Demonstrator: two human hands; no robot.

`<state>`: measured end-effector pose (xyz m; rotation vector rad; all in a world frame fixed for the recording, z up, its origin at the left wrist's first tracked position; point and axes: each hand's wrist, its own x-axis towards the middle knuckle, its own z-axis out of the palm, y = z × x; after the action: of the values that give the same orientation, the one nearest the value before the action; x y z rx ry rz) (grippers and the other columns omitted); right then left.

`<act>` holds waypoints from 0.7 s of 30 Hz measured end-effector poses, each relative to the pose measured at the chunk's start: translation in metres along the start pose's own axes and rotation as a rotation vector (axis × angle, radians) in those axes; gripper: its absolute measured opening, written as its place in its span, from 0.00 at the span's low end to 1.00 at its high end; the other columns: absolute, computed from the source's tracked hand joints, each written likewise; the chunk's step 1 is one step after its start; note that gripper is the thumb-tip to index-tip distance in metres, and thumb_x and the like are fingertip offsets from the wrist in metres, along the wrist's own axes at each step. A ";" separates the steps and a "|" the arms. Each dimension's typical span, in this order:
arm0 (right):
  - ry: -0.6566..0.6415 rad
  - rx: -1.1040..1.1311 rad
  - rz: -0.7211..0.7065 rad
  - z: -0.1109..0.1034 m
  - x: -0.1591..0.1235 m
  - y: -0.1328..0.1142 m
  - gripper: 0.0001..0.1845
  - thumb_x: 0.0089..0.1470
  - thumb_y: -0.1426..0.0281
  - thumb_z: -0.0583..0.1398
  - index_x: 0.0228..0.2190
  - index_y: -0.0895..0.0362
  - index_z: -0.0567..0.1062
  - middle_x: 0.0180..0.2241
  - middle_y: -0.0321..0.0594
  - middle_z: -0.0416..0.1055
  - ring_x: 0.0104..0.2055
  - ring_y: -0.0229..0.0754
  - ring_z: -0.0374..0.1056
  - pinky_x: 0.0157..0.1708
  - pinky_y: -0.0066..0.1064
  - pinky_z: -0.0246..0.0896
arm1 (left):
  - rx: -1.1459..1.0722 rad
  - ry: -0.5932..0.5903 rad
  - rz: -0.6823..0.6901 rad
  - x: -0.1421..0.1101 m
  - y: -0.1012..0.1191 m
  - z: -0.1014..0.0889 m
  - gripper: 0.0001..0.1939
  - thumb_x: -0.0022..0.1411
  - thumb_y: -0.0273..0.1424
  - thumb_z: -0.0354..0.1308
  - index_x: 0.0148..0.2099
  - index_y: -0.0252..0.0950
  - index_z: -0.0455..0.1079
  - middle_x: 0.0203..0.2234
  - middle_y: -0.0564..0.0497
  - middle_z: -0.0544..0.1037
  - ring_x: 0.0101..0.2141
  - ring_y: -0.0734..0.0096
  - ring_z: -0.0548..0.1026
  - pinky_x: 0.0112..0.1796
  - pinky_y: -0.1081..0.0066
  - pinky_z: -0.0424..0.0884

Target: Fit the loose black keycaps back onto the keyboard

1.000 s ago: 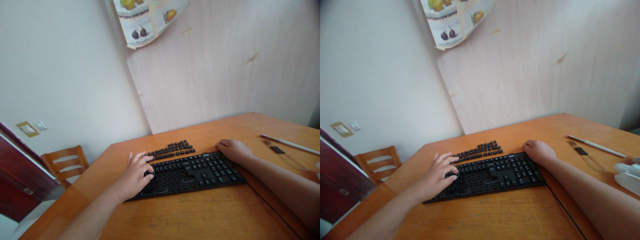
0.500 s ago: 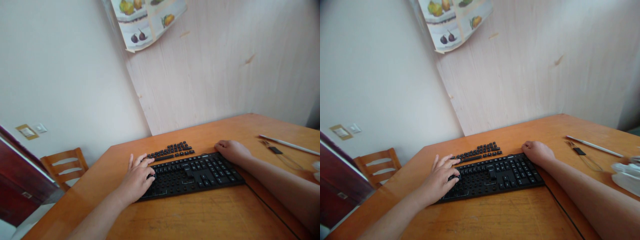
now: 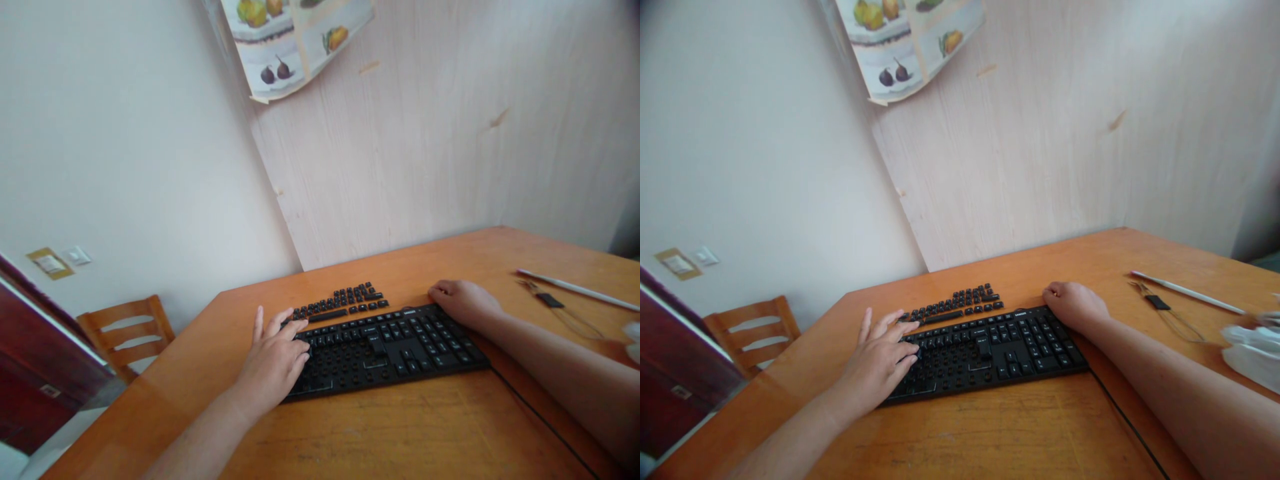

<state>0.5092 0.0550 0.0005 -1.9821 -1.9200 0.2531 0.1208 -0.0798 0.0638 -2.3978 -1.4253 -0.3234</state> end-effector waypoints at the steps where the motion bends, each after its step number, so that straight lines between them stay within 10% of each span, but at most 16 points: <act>1: -0.001 0.001 0.003 0.000 0.000 0.000 0.23 0.57 0.57 0.47 0.33 0.52 0.79 0.37 0.46 0.77 0.39 0.51 0.70 0.31 0.35 0.54 | 0.002 -0.001 0.003 0.000 0.000 0.000 0.09 0.62 0.32 0.57 0.38 0.48 0.79 0.53 0.55 0.75 0.61 0.51 0.59 0.60 0.33 0.27; 21: -0.008 0.004 0.006 -0.002 -0.001 -0.001 0.22 0.58 0.57 0.49 0.32 0.52 0.79 0.37 0.46 0.77 0.39 0.50 0.70 0.31 0.34 0.55 | 0.017 0.054 0.027 -0.003 0.007 -0.002 0.10 0.63 0.30 0.56 0.40 0.47 0.79 0.50 0.54 0.78 0.60 0.50 0.62 0.61 0.33 0.27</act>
<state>0.5092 0.0539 0.0023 -1.9879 -1.9167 0.2663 0.1258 -0.0864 0.0634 -2.3740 -1.3656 -0.3651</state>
